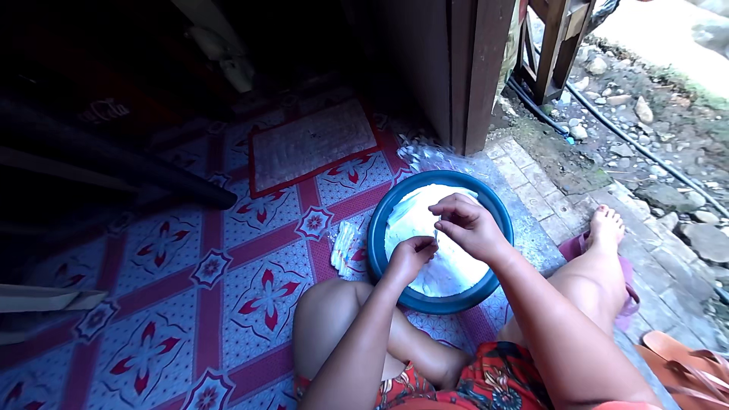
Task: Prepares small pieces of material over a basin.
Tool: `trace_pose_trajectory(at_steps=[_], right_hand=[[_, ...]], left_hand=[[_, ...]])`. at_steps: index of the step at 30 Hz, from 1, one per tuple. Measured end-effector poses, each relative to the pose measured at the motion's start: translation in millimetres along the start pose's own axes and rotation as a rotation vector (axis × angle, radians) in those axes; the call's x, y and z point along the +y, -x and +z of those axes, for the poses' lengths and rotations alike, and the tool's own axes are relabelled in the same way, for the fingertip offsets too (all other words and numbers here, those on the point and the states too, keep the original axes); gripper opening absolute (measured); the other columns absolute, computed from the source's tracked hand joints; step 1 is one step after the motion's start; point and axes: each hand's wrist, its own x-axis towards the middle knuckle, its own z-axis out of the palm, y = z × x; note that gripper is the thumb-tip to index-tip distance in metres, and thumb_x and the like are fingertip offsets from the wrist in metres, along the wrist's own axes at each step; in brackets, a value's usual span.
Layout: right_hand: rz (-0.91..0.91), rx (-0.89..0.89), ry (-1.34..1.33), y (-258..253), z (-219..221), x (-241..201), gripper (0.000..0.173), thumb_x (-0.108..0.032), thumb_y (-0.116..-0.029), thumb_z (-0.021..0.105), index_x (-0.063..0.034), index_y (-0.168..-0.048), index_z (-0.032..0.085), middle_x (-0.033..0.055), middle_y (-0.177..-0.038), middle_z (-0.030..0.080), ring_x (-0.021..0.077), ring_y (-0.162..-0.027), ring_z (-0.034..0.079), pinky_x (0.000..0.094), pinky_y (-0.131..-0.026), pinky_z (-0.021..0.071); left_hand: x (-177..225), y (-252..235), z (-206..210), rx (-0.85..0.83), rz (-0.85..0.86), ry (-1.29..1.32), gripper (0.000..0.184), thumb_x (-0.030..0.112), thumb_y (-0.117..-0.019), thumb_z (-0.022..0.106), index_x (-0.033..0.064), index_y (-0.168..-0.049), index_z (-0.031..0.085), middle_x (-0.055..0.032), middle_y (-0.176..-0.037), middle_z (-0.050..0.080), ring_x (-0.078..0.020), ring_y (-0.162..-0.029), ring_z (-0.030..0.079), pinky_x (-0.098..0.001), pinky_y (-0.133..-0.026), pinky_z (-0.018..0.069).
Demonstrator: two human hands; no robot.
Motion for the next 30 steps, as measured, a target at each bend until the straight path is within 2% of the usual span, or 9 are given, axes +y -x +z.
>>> trace_pose_trajectory(at_steps=[5, 11, 13, 14, 16, 18, 23, 26, 30], right_hand=[[0.234, 0.068, -0.334, -2.6, 6.4, 2.0, 0.058, 0.002, -0.0914, 0.065, -0.0051, -0.146, 0.049, 0.0059, -0.114, 0.065, 0.0093, -0.075, 0.062, 0.0283, -0.069, 0.0568], [0.285, 0.039, -0.489, -4.1, 5.4, 0.4, 0.082, 0.003, -0.0929, 0.061, -0.0145, -0.161, 0.021, 0.0077, -0.123, 0.066, 0.0077, -0.069, 0.061, 0.0261, -0.065, 0.0541], [0.331, 0.016, -0.463, -4.1, 4.5, -0.8, 0.076, 0.002, -0.0938, 0.061, -0.0124, -0.160, 0.026, 0.0079, -0.118, 0.068, 0.0078, -0.068, 0.061, 0.0253, -0.063, 0.0526], [0.356, 0.011, -0.427, -4.1, 4.5, -1.7, 0.068, 0.002, -0.0941, 0.061, -0.0091, -0.156, 0.034, 0.0075, -0.114, 0.069, 0.0077, -0.067, 0.061, 0.0251, -0.062, 0.0527], [0.384, 0.009, -0.319, -3.4, 4.7, -2.8, 0.046, 0.000, -0.0959, 0.063, -0.0029, -0.140, 0.053, 0.0059, -0.107, 0.071, 0.0073, -0.069, 0.062, 0.0248, -0.064, 0.0542], [0.363, -0.002, -0.183, -2.4, 5.2, -3.4, 0.029, -0.005, -0.0977, 0.063, -0.0016, -0.126, 0.064, 0.0038, -0.102, 0.073, 0.0058, -0.070, 0.064, 0.0239, -0.066, 0.0555], [0.094, -0.029, 0.195, 1.6, 7.2, 1.7, 0.026, -0.012, -0.1035, 0.056, -0.0011, -0.123, 0.069, 0.0088, -0.102, 0.074, 0.0110, -0.081, 0.070, 0.0284, -0.077, 0.0595], [-0.065, 0.008, 0.267, 1.4, 5.2, -2.3, 0.027, -0.008, -0.1031, 0.055, 0.0009, -0.125, 0.068, 0.0105, -0.104, 0.073, 0.0138, -0.085, 0.071, 0.0300, -0.080, 0.0609], [-0.130, -0.005, 0.315, 1.1, 1.4, -2.5, 0.028, -0.006, -0.1020, 0.055, 0.0011, -0.127, 0.067, 0.0096, -0.103, 0.074, 0.0136, -0.084, 0.070, 0.0296, -0.081, 0.0600]], left_hand=[[-1.9, 0.0, 2.4, 0.002, -0.018, 0.035, 0.021, 0.009, -0.0986, 0.067, -0.0014, -0.117, 0.068, -0.0051, -0.098, 0.071, -0.0048, -0.079, 0.066, -0.0205, -0.075, 0.0552], [-1.6, 0.5, 1.9, 0.003, -0.013, 0.040, 0.020, 0.008, -0.0994, 0.065, -0.0013, -0.117, 0.068, -0.0058, -0.099, 0.071, -0.0057, -0.081, 0.066, -0.0212, -0.076, 0.0552], [-3.2, -0.5, 1.6, 0.003, -0.010, 0.041, 0.020, 0.009, -0.0995, 0.065, -0.0011, -0.117, 0.068, -0.0059, -0.098, 0.071, -0.0059, -0.081, 0.066, -0.0215, -0.076, 0.0554], [-4.5, -1.1, 1.5, 0.004, -0.008, 0.044, 0.020, 0.009, -0.0993, 0.065, -0.0012, -0.117, 0.068, -0.0058, -0.098, 0.071, -0.0061, -0.080, 0.066, -0.0217, -0.076, 0.0555], [-6.3, -1.9, 1.6, 0.005, -0.004, 0.048, 0.020, 0.009, -0.0990, 0.066, -0.0011, -0.116, 0.068, -0.0053, -0.097, 0.071, -0.0060, -0.080, 0.066, -0.0216, -0.076, 0.0555], [-5.7, -1.7, 1.9, 0.001, -0.006, 0.058, 0.020, 0.008, -0.0992, 0.065, -0.0014, -0.116, 0.068, -0.0051, -0.097, 0.070, -0.0057, -0.080, 0.066, -0.0211, -0.075, 0.0552], [-6.5, -2.1, 3.3, 0.002, 0.004, 0.080, 0.020, 0.008, -0.0986, 0.066, -0.0015, -0.116, 0.067, -0.0043, -0.095, 0.070, -0.0052, -0.078, 0.066, -0.0209, -0.075, 0.0558], [-9.1, -3.2, 3.5, 0.006, 0.017, 0.085, 0.019, 0.007, -0.0984, 0.066, -0.0009, -0.115, 0.068, -0.0037, -0.094, 0.071, -0.0049, -0.078, 0.066, -0.0204, -0.074, 0.0555], [-8.6, -3.2, 3.9, 0.007, 0.017, 0.091, 0.019, 0.007, -0.0985, 0.066, -0.0010, -0.116, 0.068, -0.0040, -0.096, 0.070, -0.0051, -0.079, 0.066, -0.0210, -0.075, 0.0557]])
